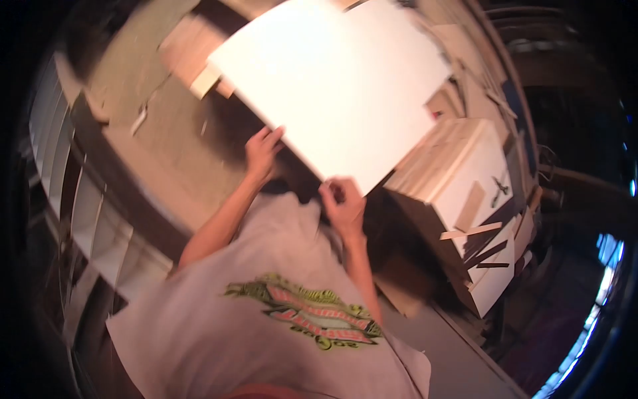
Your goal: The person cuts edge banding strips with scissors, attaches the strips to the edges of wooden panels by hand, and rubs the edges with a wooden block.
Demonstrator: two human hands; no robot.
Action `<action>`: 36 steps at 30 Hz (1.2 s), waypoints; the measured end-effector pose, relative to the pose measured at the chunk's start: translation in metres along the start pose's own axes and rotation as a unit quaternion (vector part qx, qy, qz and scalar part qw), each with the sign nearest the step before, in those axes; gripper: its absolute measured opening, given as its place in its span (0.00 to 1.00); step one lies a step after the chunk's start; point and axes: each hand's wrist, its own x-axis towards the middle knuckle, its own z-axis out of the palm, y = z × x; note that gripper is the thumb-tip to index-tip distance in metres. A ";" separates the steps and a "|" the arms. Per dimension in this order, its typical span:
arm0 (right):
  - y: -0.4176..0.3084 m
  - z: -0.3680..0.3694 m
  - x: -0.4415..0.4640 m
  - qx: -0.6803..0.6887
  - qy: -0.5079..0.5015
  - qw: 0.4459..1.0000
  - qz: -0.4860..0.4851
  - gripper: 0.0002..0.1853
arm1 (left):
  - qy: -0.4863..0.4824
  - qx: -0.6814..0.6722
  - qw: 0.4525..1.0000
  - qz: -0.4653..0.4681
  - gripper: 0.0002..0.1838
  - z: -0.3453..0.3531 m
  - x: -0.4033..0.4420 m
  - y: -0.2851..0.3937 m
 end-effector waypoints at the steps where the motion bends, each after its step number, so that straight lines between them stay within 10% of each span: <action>1: 0.009 -0.012 -0.009 0.007 0.006 1.000 -0.017 0.07 | 0.020 0.004 1.000 -0.015 0.13 0.003 -0.001 -0.002; 8: 0.062 -0.082 -0.063 0.038 0.058 0.998 -0.006 0.06 | 0.188 0.030 0.979 0.071 0.15 0.018 0.005 -0.033; 36: 0.125 -0.154 -0.099 0.066 0.096 0.993 0.007 0.04 | -0.033 0.060 0.998 0.008 0.06 0.037 -0.100 -0.138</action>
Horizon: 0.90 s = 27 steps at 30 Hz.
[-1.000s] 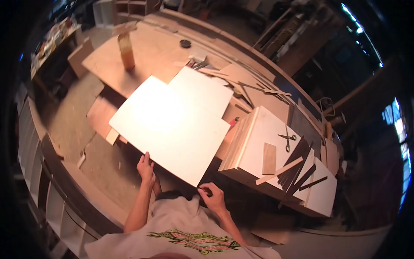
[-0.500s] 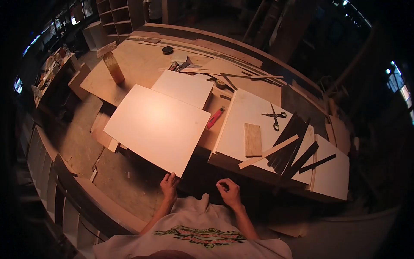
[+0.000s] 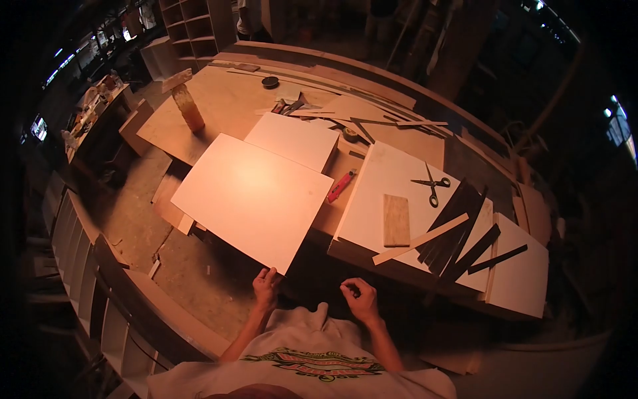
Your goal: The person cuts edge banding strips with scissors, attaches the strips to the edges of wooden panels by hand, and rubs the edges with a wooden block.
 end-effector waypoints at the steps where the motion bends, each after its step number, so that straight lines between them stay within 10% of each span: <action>1: -0.003 0.000 0.001 0.001 -0.001 1.000 -0.001 0.04 | -0.016 -0.047 0.999 -0.010 0.06 -0.005 0.002 -0.008; 27: -0.081 -0.051 0.049 -0.073 0.114 0.985 -0.107 0.07 | -0.018 -0.061 0.997 -0.048 0.11 0.003 -0.002 -0.004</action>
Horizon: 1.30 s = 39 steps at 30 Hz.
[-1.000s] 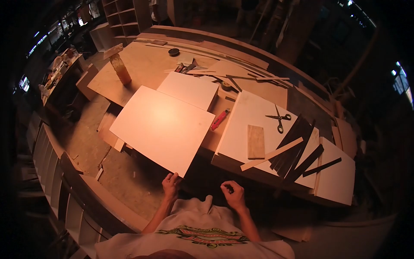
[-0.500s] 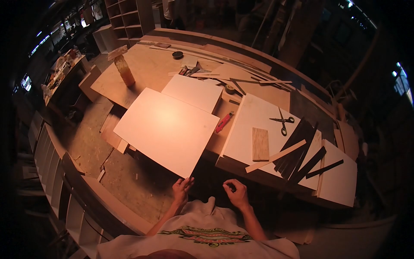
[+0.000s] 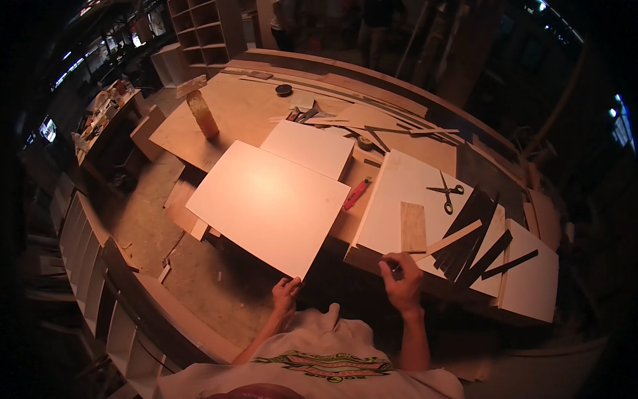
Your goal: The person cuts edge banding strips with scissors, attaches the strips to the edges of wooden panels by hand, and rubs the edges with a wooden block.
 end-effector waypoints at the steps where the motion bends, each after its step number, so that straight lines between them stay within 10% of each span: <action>1: 0.004 -0.007 0.013 -0.032 0.016 0.999 -0.008 0.09 | -0.005 0.003 1.000 0.000 0.12 0.000 0.001 -0.001; 7: 0.046 -0.003 0.083 -0.279 0.036 0.959 0.019 0.26 | -0.031 0.019 0.999 -0.038 0.14 0.004 0.001 0.013; 10: 0.053 0.006 0.098 -0.346 -0.067 0.917 0.184 0.41 | -0.050 0.058 0.996 -0.037 0.12 0.002 0.006 0.020; 19: 0.054 0.011 0.113 -0.328 0.053 0.927 0.172 0.33 | -0.027 0.011 0.999 -0.046 0.09 -0.038 0.061 0.079; 28: -0.019 0.020 0.119 0.025 0.298 0.951 -0.076 0.27 | -0.008 0.012 1.000 0.017 0.10 -0.096 0.133 0.187; 39: -0.092 0.079 0.087 0.181 0.342 0.922 -0.008 0.28 | 0.034 0.109 0.993 0.008 0.10 -0.143 0.189 0.268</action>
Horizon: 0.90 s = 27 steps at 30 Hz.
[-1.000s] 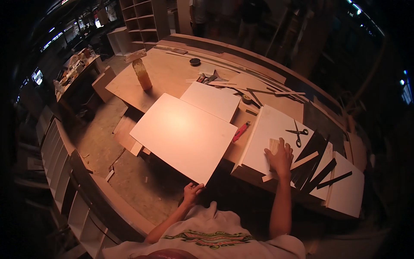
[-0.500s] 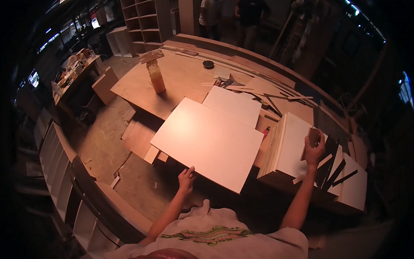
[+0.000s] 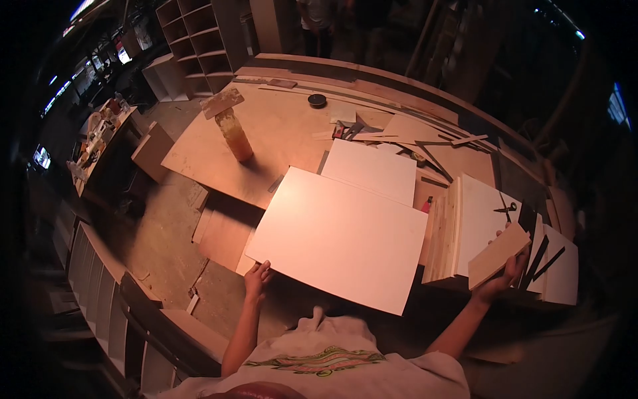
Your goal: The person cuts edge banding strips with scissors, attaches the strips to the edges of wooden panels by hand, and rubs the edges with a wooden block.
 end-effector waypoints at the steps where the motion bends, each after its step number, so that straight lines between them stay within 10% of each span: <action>1: 0.004 0.010 0.000 0.077 -0.001 0.997 0.026 0.29 | 0.000 0.010 1.000 -0.020 0.10 -0.004 0.002 0.005; 8: 0.008 0.056 -0.018 0.262 -0.008 0.956 0.135 0.33 | -0.073 0.008 0.995 -0.072 0.08 -0.046 0.027 0.034; 14: -0.004 0.052 -0.070 0.298 0.078 0.926 0.217 0.34 | -0.189 0.224 0.945 -0.144 0.31 -0.050 0.061 0.078; 20: -0.043 0.045 -0.187 0.276 0.140 0.931 0.192 0.32 | -0.245 0.203 0.931 -0.181 0.24 -0.064 0.126 0.129; 24: -0.048 0.077 -0.281 0.183 0.303 0.901 0.253 0.33 | -0.233 0.224 0.929 0.182 0.11 -0.043 0.193 0.151; 27: -0.035 0.107 -0.341 0.201 0.406 0.833 0.318 0.30 | -0.350 0.191 0.884 0.245 0.06 0.046 0.188 0.143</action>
